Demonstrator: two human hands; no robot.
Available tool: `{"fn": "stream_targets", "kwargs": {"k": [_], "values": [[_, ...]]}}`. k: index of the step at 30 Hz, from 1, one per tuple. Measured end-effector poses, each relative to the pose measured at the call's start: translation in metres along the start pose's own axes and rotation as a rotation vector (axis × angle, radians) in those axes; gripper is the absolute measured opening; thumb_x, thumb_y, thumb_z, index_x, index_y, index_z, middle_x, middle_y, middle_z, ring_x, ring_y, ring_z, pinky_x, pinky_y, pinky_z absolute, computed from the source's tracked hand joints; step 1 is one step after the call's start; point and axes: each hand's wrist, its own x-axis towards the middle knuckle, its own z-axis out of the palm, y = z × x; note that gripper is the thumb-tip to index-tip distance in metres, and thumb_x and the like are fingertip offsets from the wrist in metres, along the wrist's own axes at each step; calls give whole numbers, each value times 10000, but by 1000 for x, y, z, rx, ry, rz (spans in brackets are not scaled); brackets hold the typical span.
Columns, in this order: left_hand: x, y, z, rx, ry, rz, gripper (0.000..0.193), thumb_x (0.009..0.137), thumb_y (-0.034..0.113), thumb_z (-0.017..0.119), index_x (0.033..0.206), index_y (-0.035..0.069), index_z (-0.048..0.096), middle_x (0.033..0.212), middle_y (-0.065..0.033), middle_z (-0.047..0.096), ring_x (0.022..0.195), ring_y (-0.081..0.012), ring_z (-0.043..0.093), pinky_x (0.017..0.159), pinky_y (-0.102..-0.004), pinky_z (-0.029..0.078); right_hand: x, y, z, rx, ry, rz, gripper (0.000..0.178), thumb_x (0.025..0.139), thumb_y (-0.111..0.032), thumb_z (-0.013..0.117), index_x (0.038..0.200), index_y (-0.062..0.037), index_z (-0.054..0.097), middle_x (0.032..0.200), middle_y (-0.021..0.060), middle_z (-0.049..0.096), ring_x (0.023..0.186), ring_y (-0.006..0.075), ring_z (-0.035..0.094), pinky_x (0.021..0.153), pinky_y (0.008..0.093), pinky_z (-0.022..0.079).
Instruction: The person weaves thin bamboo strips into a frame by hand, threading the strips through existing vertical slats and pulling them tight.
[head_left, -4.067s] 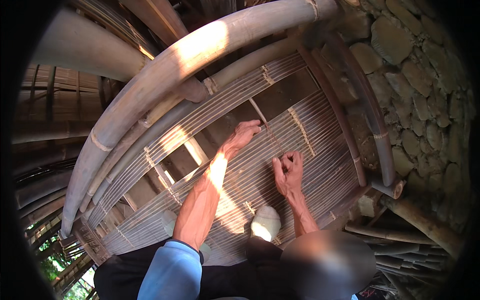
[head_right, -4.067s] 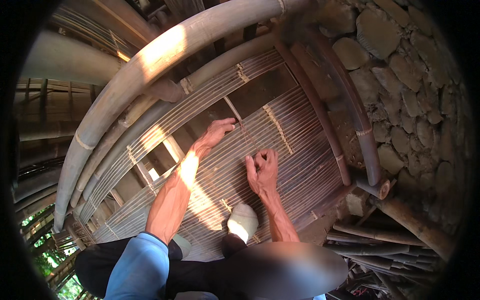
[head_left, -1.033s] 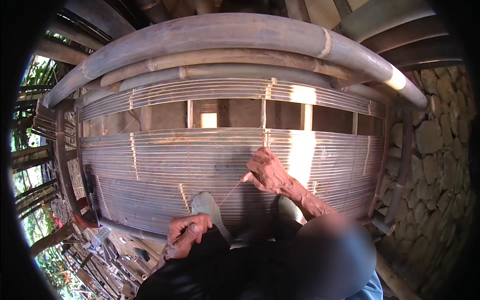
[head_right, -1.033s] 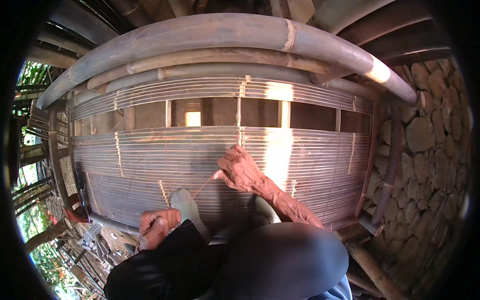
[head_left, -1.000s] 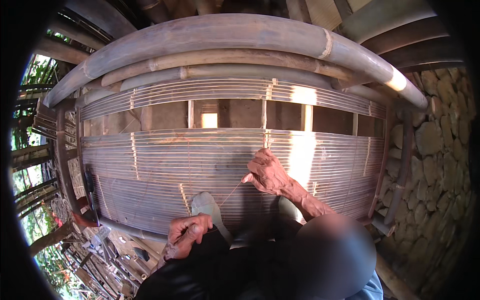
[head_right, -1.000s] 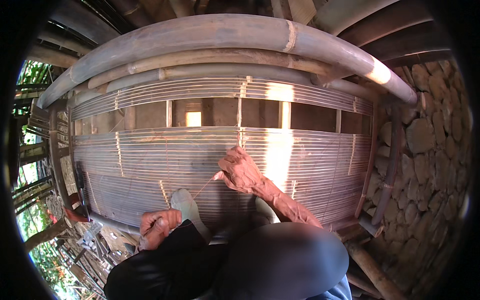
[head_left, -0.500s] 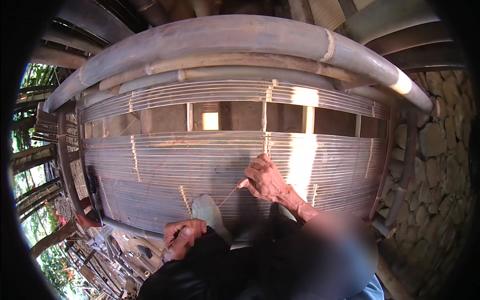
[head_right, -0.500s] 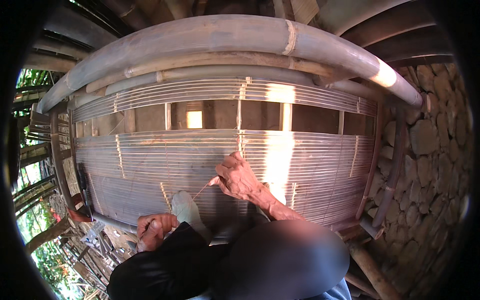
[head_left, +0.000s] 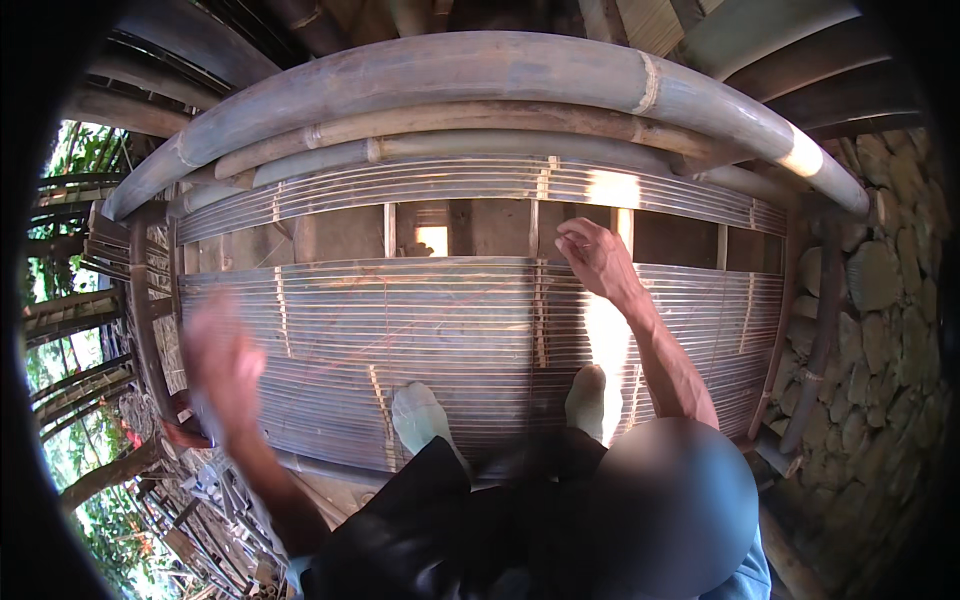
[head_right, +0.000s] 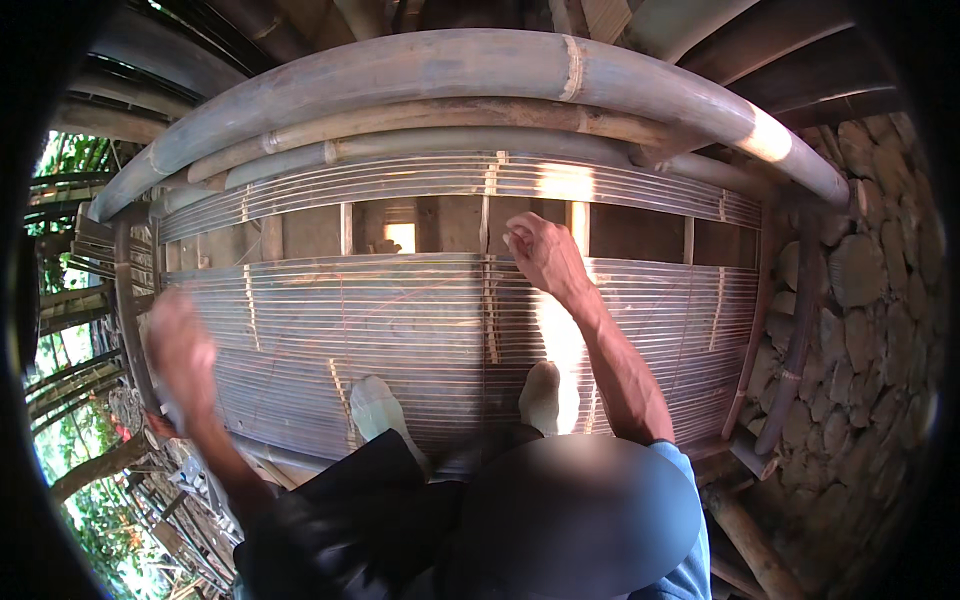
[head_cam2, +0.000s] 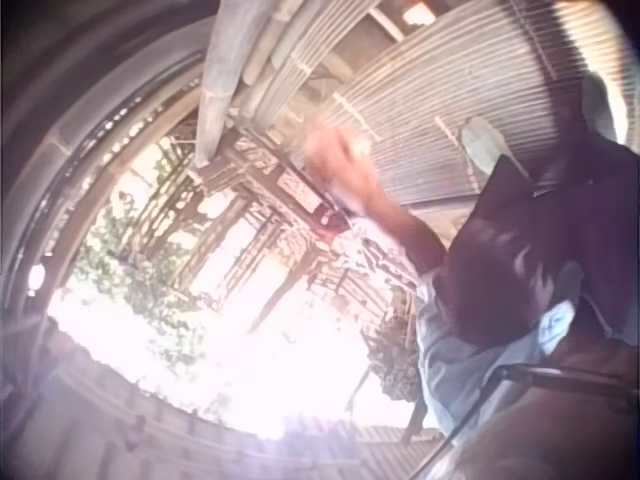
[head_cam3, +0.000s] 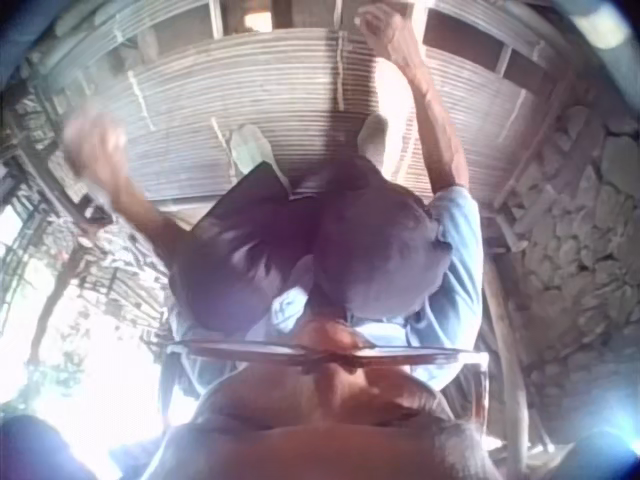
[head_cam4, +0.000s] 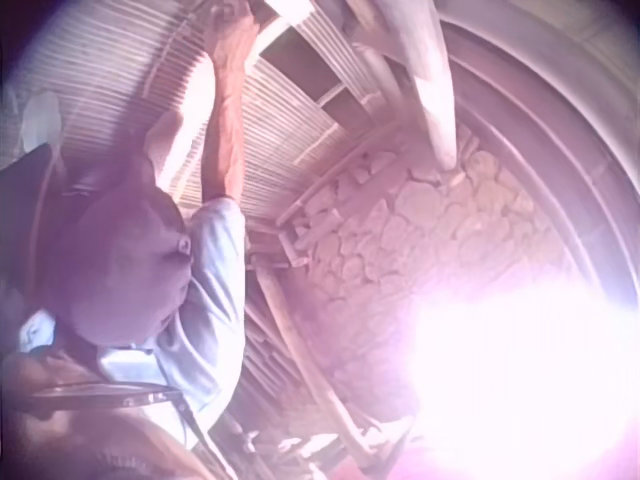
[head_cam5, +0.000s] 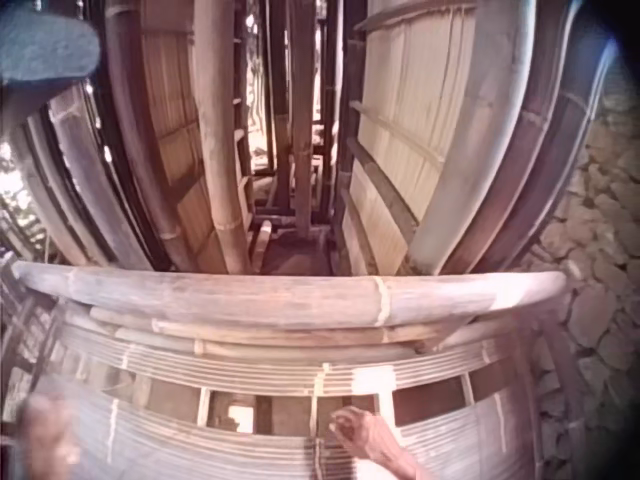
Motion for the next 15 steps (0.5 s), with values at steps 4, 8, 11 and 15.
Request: {"fn": "stream_targets", "kwargs": {"k": [4,8,11,15], "values": [[49,-29,149,466,-566,576,362,899,15,613,1214,131,751,1054,-81,649,970,-254,583,825,-412,496,20,3,5,-94,-191,80,298,899,-173,672,1165,-41,690,911,227,734,863,400,729,803,435,596],[39,-79,273,649,-639,393,275,851,-14,611,1063,46,776,985,-203,724,909,-371,693,825,-485,553,35,10,33,-237,-431,229,374,878,-214,575,1210,-92,698,1036,293,702,996,472,684,902,515,561],[23,-81,325,752,-738,290,225,876,46,637,1056,29,771,1049,-230,736,989,-387,698,869,-476,569,29,42,40,-208,-393,235,360,864,-168,614,1210,-108,695,1012,252,712,924,457,680,815,474,556],[24,-89,321,649,-597,529,246,890,106,650,1103,49,758,1024,-221,743,934,-385,708,834,-487,576,25,11,19,-63,-401,188,301,865,-192,580,1087,-47,723,1013,232,726,955,441,687,872,449,555]]}}
